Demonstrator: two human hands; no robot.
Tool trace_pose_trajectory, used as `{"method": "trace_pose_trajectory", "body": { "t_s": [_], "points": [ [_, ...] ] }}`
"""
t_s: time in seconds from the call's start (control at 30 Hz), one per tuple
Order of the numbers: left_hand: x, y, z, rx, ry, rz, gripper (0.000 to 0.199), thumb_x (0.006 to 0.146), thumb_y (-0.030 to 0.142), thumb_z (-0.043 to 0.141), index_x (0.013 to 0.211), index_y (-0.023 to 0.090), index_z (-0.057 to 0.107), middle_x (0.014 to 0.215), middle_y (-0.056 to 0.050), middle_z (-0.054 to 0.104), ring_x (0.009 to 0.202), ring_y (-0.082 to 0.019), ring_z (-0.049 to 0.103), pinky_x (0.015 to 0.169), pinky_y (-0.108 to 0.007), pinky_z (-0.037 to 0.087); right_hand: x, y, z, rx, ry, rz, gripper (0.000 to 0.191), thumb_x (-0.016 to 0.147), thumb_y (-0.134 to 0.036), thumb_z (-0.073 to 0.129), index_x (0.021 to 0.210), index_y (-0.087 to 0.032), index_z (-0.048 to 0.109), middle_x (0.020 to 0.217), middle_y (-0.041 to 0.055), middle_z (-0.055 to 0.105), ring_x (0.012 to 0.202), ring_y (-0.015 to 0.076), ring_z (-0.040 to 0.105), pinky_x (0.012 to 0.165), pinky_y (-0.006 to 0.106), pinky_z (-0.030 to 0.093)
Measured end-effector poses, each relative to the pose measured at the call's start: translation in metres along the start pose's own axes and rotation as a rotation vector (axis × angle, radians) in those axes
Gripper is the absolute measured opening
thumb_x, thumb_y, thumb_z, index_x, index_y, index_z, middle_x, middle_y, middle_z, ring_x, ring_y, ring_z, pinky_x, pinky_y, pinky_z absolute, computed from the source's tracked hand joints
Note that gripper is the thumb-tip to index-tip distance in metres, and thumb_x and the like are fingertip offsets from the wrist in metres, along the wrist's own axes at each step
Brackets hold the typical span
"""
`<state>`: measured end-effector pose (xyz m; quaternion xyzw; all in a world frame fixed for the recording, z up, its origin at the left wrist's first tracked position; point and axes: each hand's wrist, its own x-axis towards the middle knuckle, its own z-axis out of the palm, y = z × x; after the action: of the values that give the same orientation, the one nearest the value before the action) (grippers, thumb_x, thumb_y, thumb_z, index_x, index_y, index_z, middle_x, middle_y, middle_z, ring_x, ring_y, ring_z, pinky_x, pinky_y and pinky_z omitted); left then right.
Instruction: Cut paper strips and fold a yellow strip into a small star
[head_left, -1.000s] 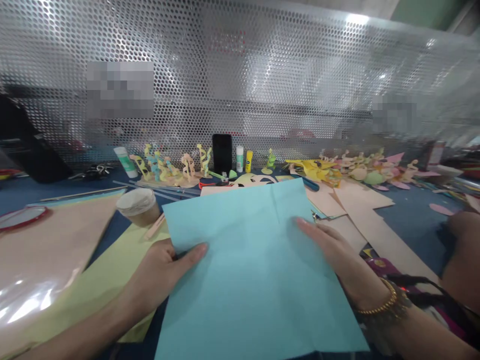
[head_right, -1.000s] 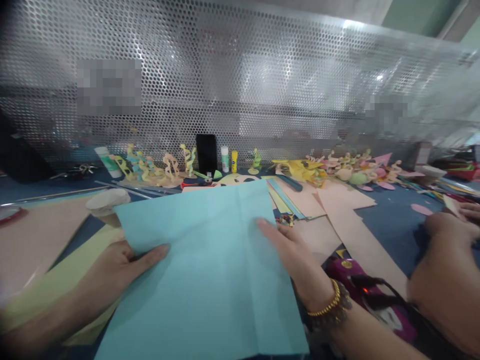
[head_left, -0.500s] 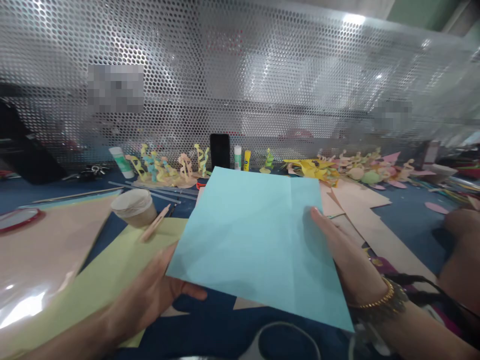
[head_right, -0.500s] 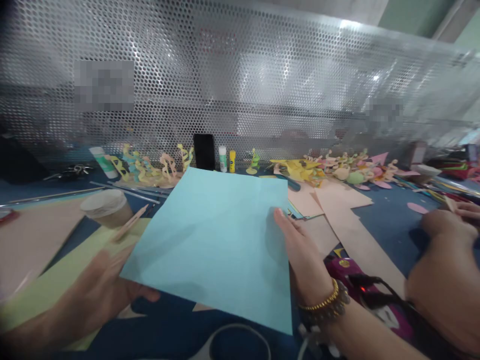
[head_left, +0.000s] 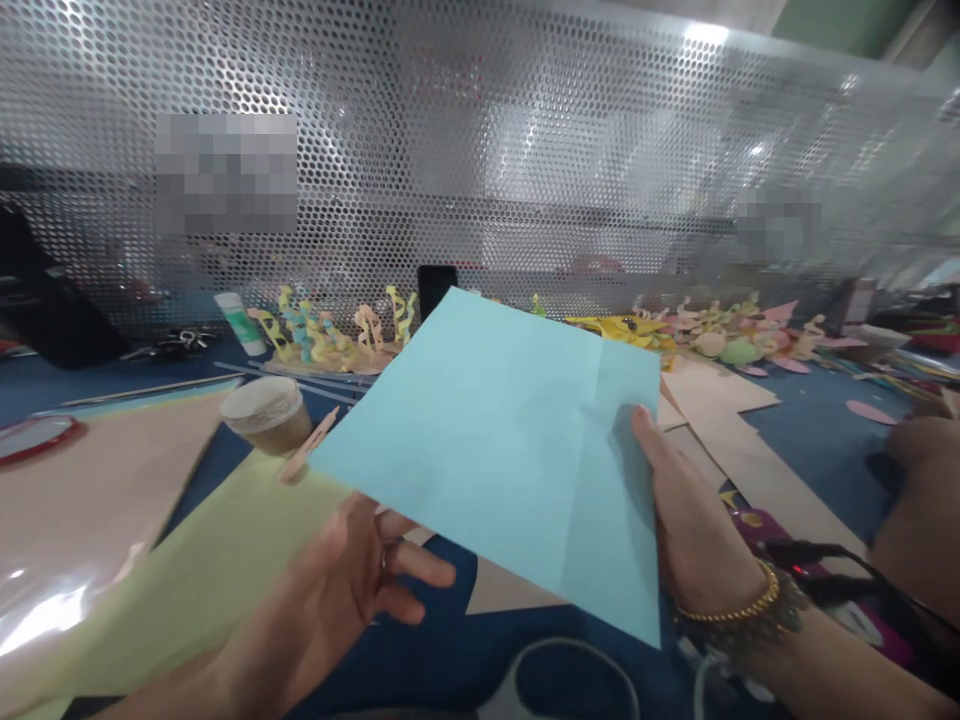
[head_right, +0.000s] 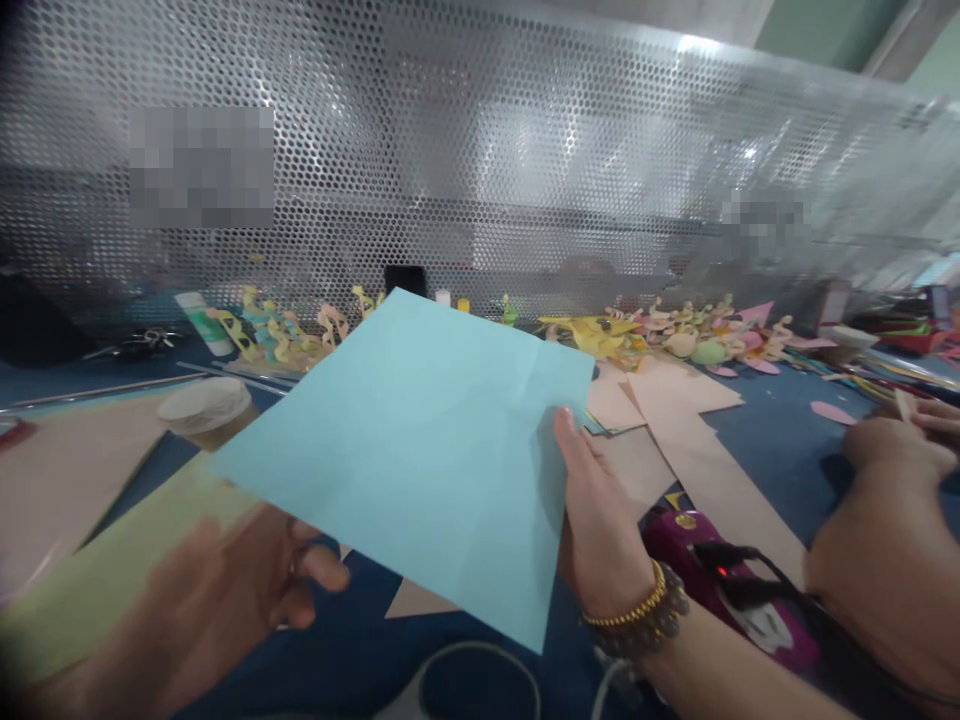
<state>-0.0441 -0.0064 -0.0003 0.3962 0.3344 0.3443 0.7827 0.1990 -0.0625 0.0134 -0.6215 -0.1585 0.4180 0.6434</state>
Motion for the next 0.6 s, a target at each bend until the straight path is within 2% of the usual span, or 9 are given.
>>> {"method": "trace_pose_trajectory", "body": {
  "t_s": [0.1, 0.23, 0.3, 0.37, 0.4, 0.43, 0.47, 0.53, 0.6],
  "points": [
    [-0.003, -0.003, 0.017, 0.144, -0.064, -0.041, 0.049, 0.057, 0.060, 0.076, 0.081, 0.018, 0.071, 0.072, -0.007, 0.072, 0.059, -0.021, 0.067, 0.043, -0.024, 0.050, -0.004, 0.007, 0.007, 0.040, -0.094, 0.012, 0.052, 0.079, -0.055, 0.060, 0.121, -0.024, 0.056, 0.103, 0.0061, 0.071, 0.086, 0.0258, 0.069, 0.062, 0.034, 0.058],
    [0.004, -0.002, 0.032, 0.312, 0.145, -0.149, 0.025, 0.068, 0.039, 0.076, 0.071, 0.016, 0.066, 0.048, -0.001, 0.064, 0.038, -0.012, 0.055, 0.035, -0.018, 0.038, -0.005, 0.006, 0.010, 0.088, -0.285, 0.028, 0.044, 0.083, -0.047, 0.060, 0.119, -0.023, 0.056, 0.107, 0.0062, 0.069, 0.089, 0.0236, 0.067, 0.068, 0.032, 0.056],
    [0.012, -0.001, 0.030, 0.329, 0.234, -0.114, 0.023, 0.071, 0.037, 0.074, 0.073, 0.016, 0.063, 0.043, 0.002, 0.061, 0.035, -0.010, 0.050, 0.035, -0.018, 0.037, 0.000, -0.001, 0.003, -0.012, -0.386, -0.084, 0.042, 0.088, -0.045, 0.053, 0.122, -0.022, 0.053, 0.113, 0.0079, 0.066, 0.095, 0.0232, 0.065, 0.073, 0.033, 0.055],
    [0.020, -0.001, 0.023, 0.330, 0.303, -0.070, 0.024, 0.072, 0.037, 0.074, 0.070, 0.016, 0.061, 0.042, 0.002, 0.061, 0.039, -0.010, 0.050, 0.041, -0.019, 0.042, 0.009, -0.010, -0.008, -0.259, -0.434, -0.336, 0.041, 0.091, -0.042, 0.047, 0.127, -0.024, 0.048, 0.117, 0.0082, 0.062, 0.100, 0.0227, 0.062, 0.078, 0.035, 0.053],
    [0.022, -0.001, 0.020, 0.327, 0.331, -0.046, 0.025, 0.072, 0.037, 0.074, 0.068, 0.017, 0.060, 0.044, 0.002, 0.062, 0.041, -0.010, 0.051, 0.045, -0.020, 0.044, 0.013, -0.014, -0.015, -0.455, -0.382, -0.507, 0.041, 0.090, -0.039, 0.050, 0.128, -0.024, 0.047, 0.118, 0.0078, 0.061, 0.101, 0.0222, 0.061, 0.080, 0.035, 0.052],
    [0.024, -0.002, 0.017, 0.320, 0.352, -0.018, 0.025, 0.072, 0.037, 0.074, 0.067, 0.017, 0.059, 0.046, 0.002, 0.063, 0.044, -0.011, 0.053, 0.048, -0.021, 0.046, 0.017, -0.017, -0.022, -0.730, -0.294, -0.689, 0.038, 0.088, -0.037, 0.052, 0.124, -0.024, 0.050, 0.117, 0.0077, 0.060, 0.102, 0.0225, 0.061, 0.082, 0.035, 0.050],
    [0.026, -0.002, 0.014, 0.310, 0.368, 0.008, 0.025, 0.072, 0.036, 0.075, 0.067, 0.017, 0.059, 0.049, 0.002, 0.064, 0.047, -0.011, 0.054, 0.051, -0.021, 0.047, 0.020, -0.019, -0.029, -1.006, -0.233, -0.808, 0.032, 0.088, -0.034, 0.051, 0.118, -0.023, 0.056, 0.115, 0.0079, 0.061, 0.101, 0.0239, 0.060, 0.084, 0.038, 0.048],
    [0.026, -0.003, 0.012, 0.283, 0.377, 0.042, 0.023, 0.071, 0.035, 0.075, 0.072, 0.018, 0.060, 0.052, 0.003, 0.064, 0.052, -0.013, 0.056, 0.051, -0.022, 0.048, 0.025, -0.020, -0.042, -1.440, -0.176, -0.898, 0.023, 0.090, -0.031, 0.046, 0.102, -0.021, 0.064, 0.101, 0.0087, 0.065, 0.090, 0.0266, 0.063, 0.075, 0.040, 0.048],
    [0.025, -0.003, 0.012, 0.252, 0.376, 0.052, 0.023, 0.071, 0.035, 0.076, 0.077, 0.019, 0.060, 0.054, 0.003, 0.063, 0.055, -0.014, 0.058, 0.049, -0.022, 0.047, 0.026, -0.017, -0.051, -1.733, -0.151, -0.896, 0.023, 0.089, -0.033, 0.047, 0.089, -0.019, 0.065, 0.085, 0.0098, 0.066, 0.075, 0.0283, 0.064, 0.061, 0.039, 0.047]
  ]
}}
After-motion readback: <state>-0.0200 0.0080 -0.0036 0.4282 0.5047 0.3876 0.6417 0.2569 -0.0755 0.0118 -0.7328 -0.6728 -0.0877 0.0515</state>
